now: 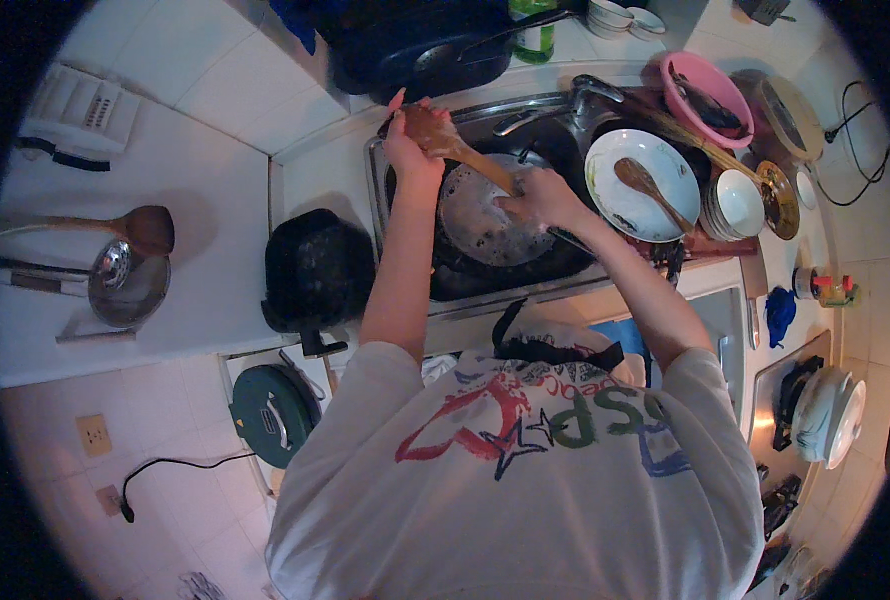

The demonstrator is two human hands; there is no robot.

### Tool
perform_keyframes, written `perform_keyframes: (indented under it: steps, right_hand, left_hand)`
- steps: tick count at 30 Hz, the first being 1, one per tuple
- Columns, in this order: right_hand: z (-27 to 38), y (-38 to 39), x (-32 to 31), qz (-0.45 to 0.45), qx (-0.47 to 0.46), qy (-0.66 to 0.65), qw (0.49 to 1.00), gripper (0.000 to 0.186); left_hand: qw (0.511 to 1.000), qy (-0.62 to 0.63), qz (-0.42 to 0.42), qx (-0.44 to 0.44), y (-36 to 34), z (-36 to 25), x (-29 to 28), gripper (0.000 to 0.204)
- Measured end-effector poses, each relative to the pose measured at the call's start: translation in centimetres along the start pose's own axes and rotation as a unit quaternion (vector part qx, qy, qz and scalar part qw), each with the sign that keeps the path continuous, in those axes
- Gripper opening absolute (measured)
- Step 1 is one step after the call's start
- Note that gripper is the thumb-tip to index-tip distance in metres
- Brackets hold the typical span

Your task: The person washes several kitchen items in a sink using a sponge and running water. They scrub and rinse a wooden spoon, a metal ladle, and a small metal strainer, then place the cleaned items on the counter beside the sink.

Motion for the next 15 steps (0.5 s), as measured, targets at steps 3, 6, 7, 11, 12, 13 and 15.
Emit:
perform_keyframes:
  steps: [3,6,7,11,12,13,15]
  right_hand:
    - [1.9,-1.6,-0.9,0.095,-0.071,-0.275,0.954,0.033]
    - [3.2,-2.8,-1.0,0.099,-0.097,-0.433,0.891,0.034]
    - [3.6,-3.0,-0.9,0.094,-0.113,-0.47,0.871,0.035]
    - [4.3,-2.7,0.4,0.102,-0.086,-0.506,0.852,0.033]
    - [4.4,-2.4,0.6,0.114,-0.094,-0.474,0.868,0.032]
    - [4.4,-2.0,0.6,0.11,-0.098,-0.442,0.885,0.031]
    - [4.0,-0.7,0.6,0.101,-0.093,-0.371,0.918,0.032]
  left_hand:
    - [0.997,-0.026,0.066,-0.038,1.3,2.2,1.1,0.029]
    - [0.993,-0.049,0.086,-0.057,1.9,2.7,1.2,0.036]
    - [0.992,-0.055,0.101,-0.049,1.9,2.6,1.1,0.038]
    - [0.991,-0.027,0.108,-0.068,1.7,1.3,-0.3,0.034]
    - [0.993,-0.035,0.093,-0.058,1.5,0.7,-0.7,0.034]
    - [0.995,-0.043,0.078,-0.049,1.3,0.1,-1.0,0.034]
    - [0.997,-0.035,0.063,-0.033,0.7,-1.0,-1.5,0.033]
Point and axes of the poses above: each hand's wrist, its own y-axis away from the middle knuckle, its own x-axis out of the palm, z = x × y, the point moved 2 cm from there along -y, towards the middle knuckle, and after that the axes turned 14 degrees about z, right-handed, at the moved point
